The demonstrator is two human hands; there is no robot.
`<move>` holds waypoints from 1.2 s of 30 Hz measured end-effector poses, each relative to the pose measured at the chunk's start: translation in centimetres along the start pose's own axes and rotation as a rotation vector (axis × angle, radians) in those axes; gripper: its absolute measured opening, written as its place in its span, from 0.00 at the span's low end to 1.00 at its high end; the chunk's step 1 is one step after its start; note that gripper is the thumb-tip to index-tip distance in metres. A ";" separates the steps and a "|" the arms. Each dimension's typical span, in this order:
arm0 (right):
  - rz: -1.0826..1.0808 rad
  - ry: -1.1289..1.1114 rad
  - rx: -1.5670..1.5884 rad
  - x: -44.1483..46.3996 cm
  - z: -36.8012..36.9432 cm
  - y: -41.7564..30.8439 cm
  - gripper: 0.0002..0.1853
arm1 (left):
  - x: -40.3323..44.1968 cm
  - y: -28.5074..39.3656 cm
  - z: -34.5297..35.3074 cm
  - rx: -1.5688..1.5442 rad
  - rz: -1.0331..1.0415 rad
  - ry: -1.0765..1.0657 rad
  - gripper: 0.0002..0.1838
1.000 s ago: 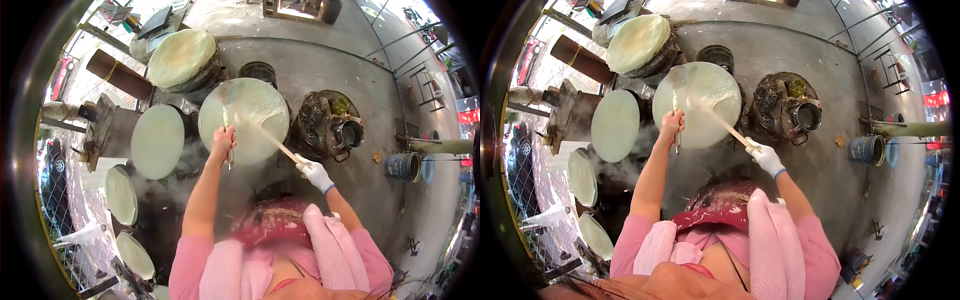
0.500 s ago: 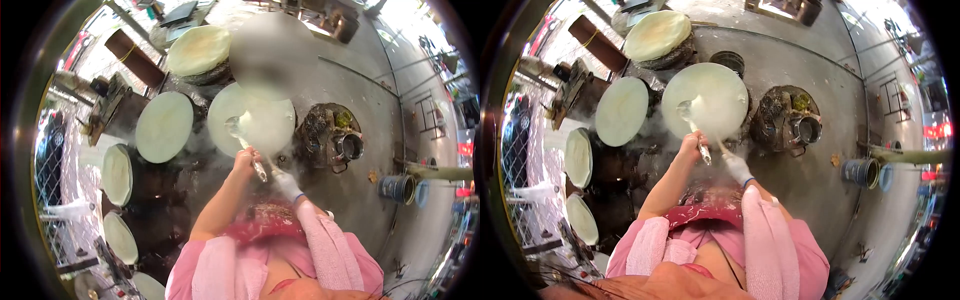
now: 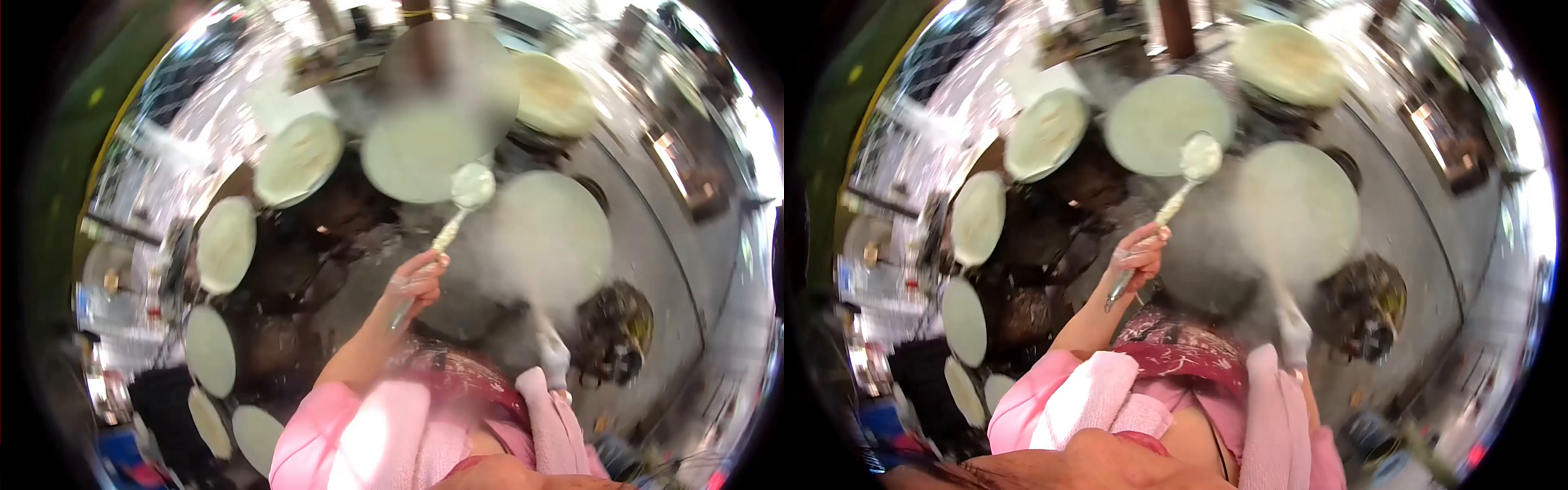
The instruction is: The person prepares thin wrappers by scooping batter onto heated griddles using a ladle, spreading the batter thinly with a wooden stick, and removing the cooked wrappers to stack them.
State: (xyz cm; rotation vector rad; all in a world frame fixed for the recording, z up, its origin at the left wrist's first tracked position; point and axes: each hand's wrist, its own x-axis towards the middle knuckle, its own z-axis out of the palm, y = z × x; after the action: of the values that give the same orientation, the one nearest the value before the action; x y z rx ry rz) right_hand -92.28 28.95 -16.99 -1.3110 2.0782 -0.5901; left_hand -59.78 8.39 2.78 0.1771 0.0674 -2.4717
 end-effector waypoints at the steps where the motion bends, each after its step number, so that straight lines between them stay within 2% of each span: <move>1: -0.119 0.014 -0.465 2.1 4.4 3.5 0.21 | -1.8 1.7 0.2 -0.015 0.029 0.016 0.20; 2: 0.094 0.076 -0.060 1.5 3.9 3.3 0.20 | -4.2 3.2 -1.2 0.036 0.099 0.088 0.21; 3: 0.318 0.130 0.347 0.7 1.7 1.6 0.20 | -6.3 5.6 -1.7 0.034 0.073 0.075 0.21; 5: 0.509 0.053 0.782 3.3 2.3 -3.3 0.20 | -11.4 9.4 -0.8 0.328 0.208 0.245 0.20; 7: 0.456 -0.210 0.812 5.8 6.3 -9.1 0.22 | -16.7 12.9 -1.5 0.398 0.324 0.268 0.19; 9: 0.396 -0.484 0.833 8.7 11.7 -17.5 0.24 | -22.0 15.7 -0.9 0.438 0.483 0.478 0.18; 10: 0.085 -0.431 0.635 7.7 12.1 -28.6 0.28 | -24.5 16.5 -0.9 0.460 0.551 0.564 0.18; 11: 0.021 -0.547 0.559 9.5 13.0 -34.5 0.29 | -27.0 17.2 -1.1 0.477 0.613 0.652 0.17; 12: -0.078 -0.596 0.525 12.3 16.8 -37.3 0.28 | -29.3 17.9 -1.6 0.434 0.679 0.652 0.17; 13: -0.116 -0.687 0.423 13.7 18.6 -42.1 0.22 | -31.7 18.1 -2.2 0.393 0.739 0.654 0.17; 14: -0.266 -0.746 0.322 15.6 21.7 -45.4 0.21 | -33.8 18.2 -3.0 0.405 0.797 0.659 0.17; 16: -0.297 -0.862 0.346 16.0 26.2 -54.0 0.17 | -36.9 17.5 -3.1 0.303 0.940 0.713 0.16; 17: -0.407 -0.915 0.411 18.5 32.4 -54.4 0.14 | -38.1 17.1 -3.0 0.245 1.023 0.725 0.15; 18: -0.244 -1.059 0.491 16.4 32.4 -60.5 0.17 | -39.1 16.5 -3.0 0.221 1.090 0.762 0.15; 19: -0.320 -1.154 0.416 17.8 36.4 -62.5 0.22 | -39.8 15.8 -3.2 0.192 1.156 0.802 0.15; 20: -0.353 -1.159 0.468 16.4 37.1 -66.7 0.26 | -40.4 15.1 -3.5 0.183 1.230 0.876 0.16; 21: -0.272 -1.193 0.343 17.0 39.4 -68.9 0.27 | -40.7 14.5 -3.3 0.127 1.292 0.909 0.16; 22: -0.178 -1.203 0.285 16.7 40.5 -71.6 0.31 | -40.7 13.6 -2.9 0.054 1.372 0.871 0.17; 23: -0.235 -1.189 0.306 17.6 43.8 -72.8 0.33 | -40.5 12.9 -2.6 -0.016 1.457 0.829 0.17; 25: -0.364 -1.041 0.416 18.6 49.5 -74.9 0.33 | -39.9 11.4 -1.5 -0.157 1.601 0.960 0.17; 26: -0.411 -0.980 0.477 19.2 52.6 -75.8 0.34 | -39.9 10.6 -1.2 -0.081 1.626 0.955 0.18; 29: -0.563 -0.924 0.611 20.4 58.6 -77.0 0.40 | -39.3 10.2 -0.3 -0.232 1.781 0.925 0.16; 31: -0.592 -0.816 0.335 20.0 58.9 -79.2 0.44 | -39.9 10.4 -0.4 -0.251 1.841 0.926 0.15; 32: -0.577 -0.809 0.136 19.5 58.1 -81.0 0.59 | -40.3 10.8 -0.1 -0.248 1.859 0.918 0.15; 33: -0.638 -0.704 -0.019 19.6 59.6 -81.3 0.54 | -41.0 11.4 0.1 -0.237 1.869 0.909 0.16; 34: -0.661 -0.682 0.010 18.9 59.4 -82.0 0.49 | -41.8 12.3 0.2 -0.283 1.873 0.990 0.17; 36: -0.735 -0.601 0.100 17.1 58.7 -83.1 0.41 | -44.0 13.9 -0.5 -0.272 1.858 1.003 0.17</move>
State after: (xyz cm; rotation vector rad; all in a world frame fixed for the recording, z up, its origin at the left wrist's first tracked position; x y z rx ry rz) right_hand -3.92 -23.78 -9.59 -1.9033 1.0504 -0.4946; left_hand -16.85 24.30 8.58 0.8449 0.4187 -0.3722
